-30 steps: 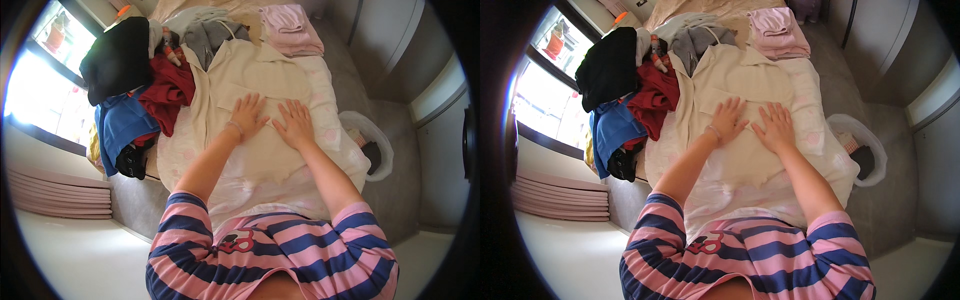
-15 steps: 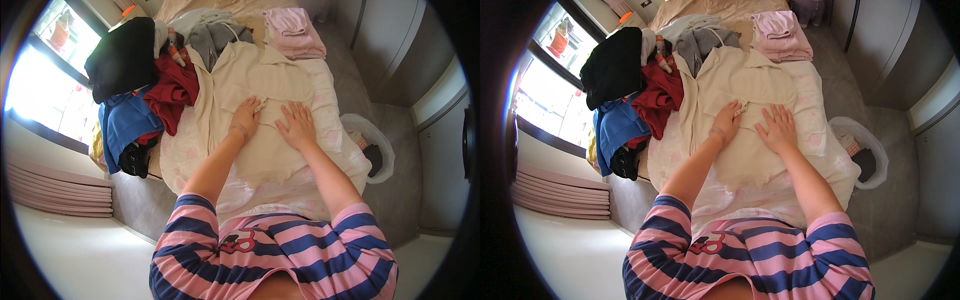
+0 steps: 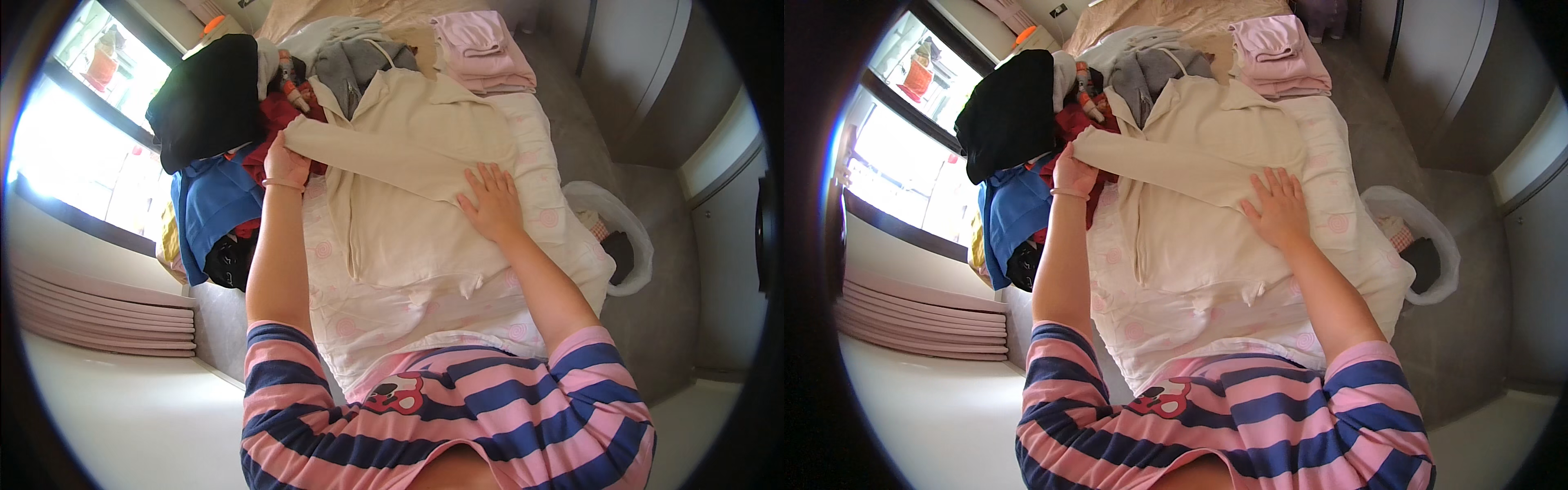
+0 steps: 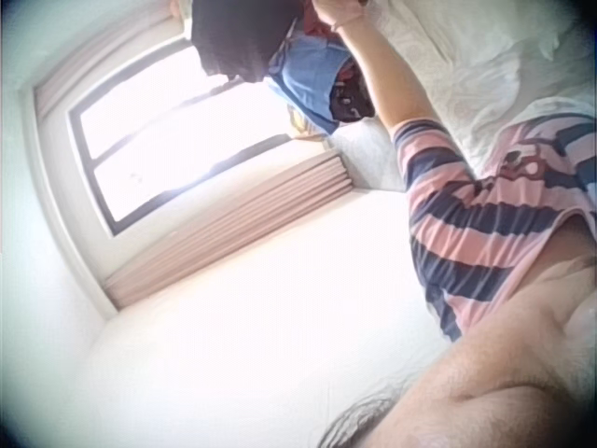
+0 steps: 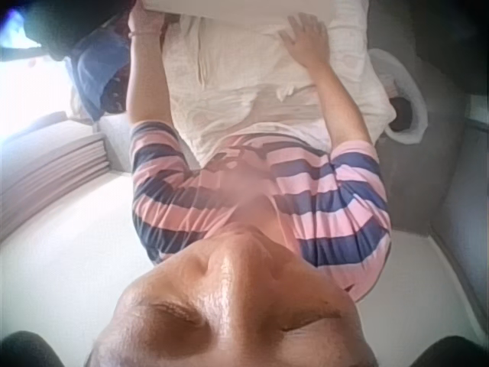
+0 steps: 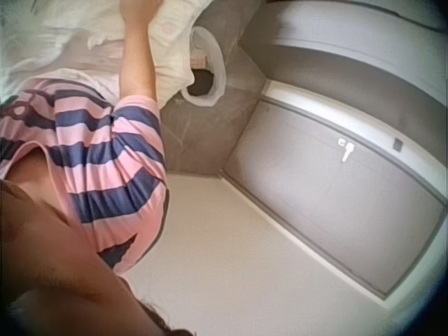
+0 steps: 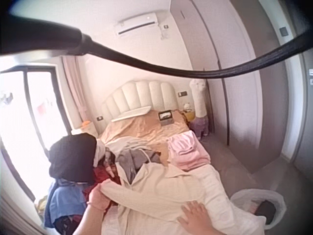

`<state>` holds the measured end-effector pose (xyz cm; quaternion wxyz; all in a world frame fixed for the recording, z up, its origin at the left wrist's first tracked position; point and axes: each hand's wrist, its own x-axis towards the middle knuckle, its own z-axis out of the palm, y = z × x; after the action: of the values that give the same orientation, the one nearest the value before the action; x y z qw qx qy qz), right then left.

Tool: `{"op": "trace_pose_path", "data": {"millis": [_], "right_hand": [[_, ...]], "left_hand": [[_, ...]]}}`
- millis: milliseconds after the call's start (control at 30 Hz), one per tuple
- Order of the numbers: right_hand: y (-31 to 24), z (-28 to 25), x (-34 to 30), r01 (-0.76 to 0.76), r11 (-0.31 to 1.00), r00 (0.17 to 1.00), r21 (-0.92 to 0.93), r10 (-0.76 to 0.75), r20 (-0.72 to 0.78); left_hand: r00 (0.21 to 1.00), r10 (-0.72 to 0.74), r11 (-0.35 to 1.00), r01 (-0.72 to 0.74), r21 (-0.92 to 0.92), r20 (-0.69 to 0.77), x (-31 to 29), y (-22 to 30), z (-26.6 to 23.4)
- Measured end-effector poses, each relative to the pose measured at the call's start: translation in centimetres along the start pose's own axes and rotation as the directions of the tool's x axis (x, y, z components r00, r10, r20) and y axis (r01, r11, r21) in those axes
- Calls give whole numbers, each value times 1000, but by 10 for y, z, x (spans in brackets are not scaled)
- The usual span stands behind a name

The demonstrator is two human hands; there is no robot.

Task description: The person folds a pink garment and a beige top by hand on a bed, smoothing the fabric and aligning the edges.

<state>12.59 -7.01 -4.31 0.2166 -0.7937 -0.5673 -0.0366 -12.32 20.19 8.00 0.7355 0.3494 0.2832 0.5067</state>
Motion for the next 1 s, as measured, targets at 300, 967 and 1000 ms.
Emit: {"op": "trace_pose_path", "data": {"millis": [300, 967, 1000], "right_hand": [[6, 3, 0, -6, 1000, 1000, -15, 6, 4], [7, 6, 0, -11, 1000, 1000, -1, 11, -16], [6, 6, 1, -7, 1000, 1000, -1, 7, -13]], "left_hand": [[998, -66, 998, 67, 21, -23, 0, -22, 25], [799, -599, 206, 225, 952, -59, -85, -80, 17], [810, -583, 246, 242, 939, -56, -92, -91, 11]]}}
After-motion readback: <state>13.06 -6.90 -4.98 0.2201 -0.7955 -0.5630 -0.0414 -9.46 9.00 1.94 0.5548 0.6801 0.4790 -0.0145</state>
